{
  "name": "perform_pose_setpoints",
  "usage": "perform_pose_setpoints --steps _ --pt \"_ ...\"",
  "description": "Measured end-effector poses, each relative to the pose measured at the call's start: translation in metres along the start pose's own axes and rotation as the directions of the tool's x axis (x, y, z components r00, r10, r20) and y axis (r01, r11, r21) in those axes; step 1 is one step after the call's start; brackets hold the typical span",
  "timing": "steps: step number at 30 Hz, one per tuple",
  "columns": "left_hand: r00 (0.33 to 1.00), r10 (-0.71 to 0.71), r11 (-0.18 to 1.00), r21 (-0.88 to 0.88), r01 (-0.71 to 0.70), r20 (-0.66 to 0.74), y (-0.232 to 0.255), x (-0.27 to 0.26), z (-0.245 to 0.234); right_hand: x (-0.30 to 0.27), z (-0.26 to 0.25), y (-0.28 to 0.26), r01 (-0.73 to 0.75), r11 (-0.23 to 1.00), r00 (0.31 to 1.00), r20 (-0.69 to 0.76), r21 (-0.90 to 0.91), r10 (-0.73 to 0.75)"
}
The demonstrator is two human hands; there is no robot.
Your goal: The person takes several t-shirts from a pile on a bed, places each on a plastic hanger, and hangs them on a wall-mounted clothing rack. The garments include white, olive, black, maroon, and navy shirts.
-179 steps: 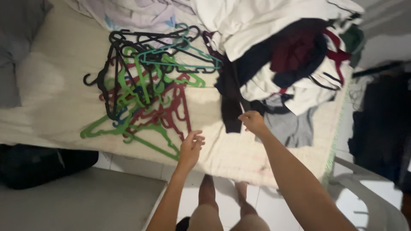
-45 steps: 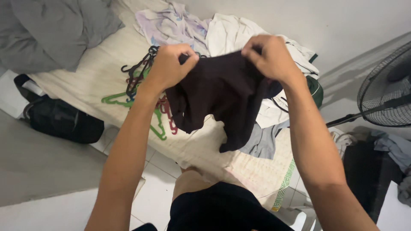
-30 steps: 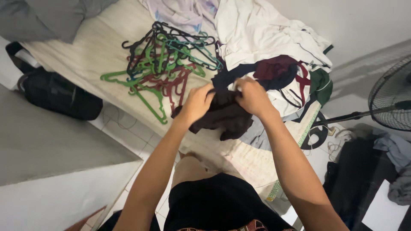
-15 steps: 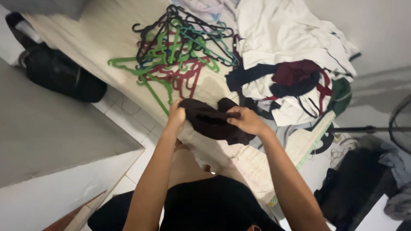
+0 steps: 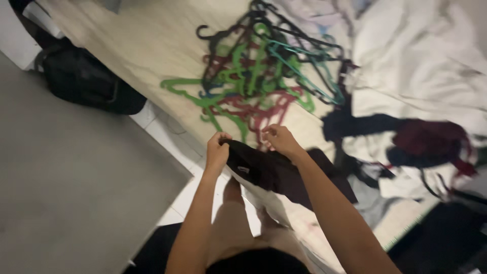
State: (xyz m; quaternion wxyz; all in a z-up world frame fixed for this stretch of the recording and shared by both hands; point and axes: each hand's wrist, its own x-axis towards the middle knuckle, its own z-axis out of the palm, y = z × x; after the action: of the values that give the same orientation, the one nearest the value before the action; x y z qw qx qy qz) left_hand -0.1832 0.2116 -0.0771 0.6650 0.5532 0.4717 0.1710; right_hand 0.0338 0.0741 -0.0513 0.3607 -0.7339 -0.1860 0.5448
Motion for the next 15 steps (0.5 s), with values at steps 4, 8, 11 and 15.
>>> perform_pose_setpoints --steps 4,8,11,15 --pt "0.989 0.008 0.995 -0.102 -0.023 -0.147 -0.003 0.062 -0.042 0.110 0.045 -0.020 0.063 0.998 0.998 -0.006 0.030 -0.063" --pt "0.991 0.022 0.995 0.098 -0.008 -0.136 -0.017 0.102 -0.086 0.209 0.090 -0.046 0.224 0.955 0.964 -0.098 -0.194 -0.246" --pt "0.993 -0.011 0.956 0.291 0.045 -0.117 -0.036 0.092 -0.098 0.254 0.120 -0.065 0.462 0.798 0.816 -0.168 -0.387 -0.553" --pt "0.984 -0.156 0.959 0.225 0.171 -0.085 -0.057 0.062 -0.097 0.286 0.149 -0.084 0.382 0.662 0.821 -0.092 -0.645 -0.564"
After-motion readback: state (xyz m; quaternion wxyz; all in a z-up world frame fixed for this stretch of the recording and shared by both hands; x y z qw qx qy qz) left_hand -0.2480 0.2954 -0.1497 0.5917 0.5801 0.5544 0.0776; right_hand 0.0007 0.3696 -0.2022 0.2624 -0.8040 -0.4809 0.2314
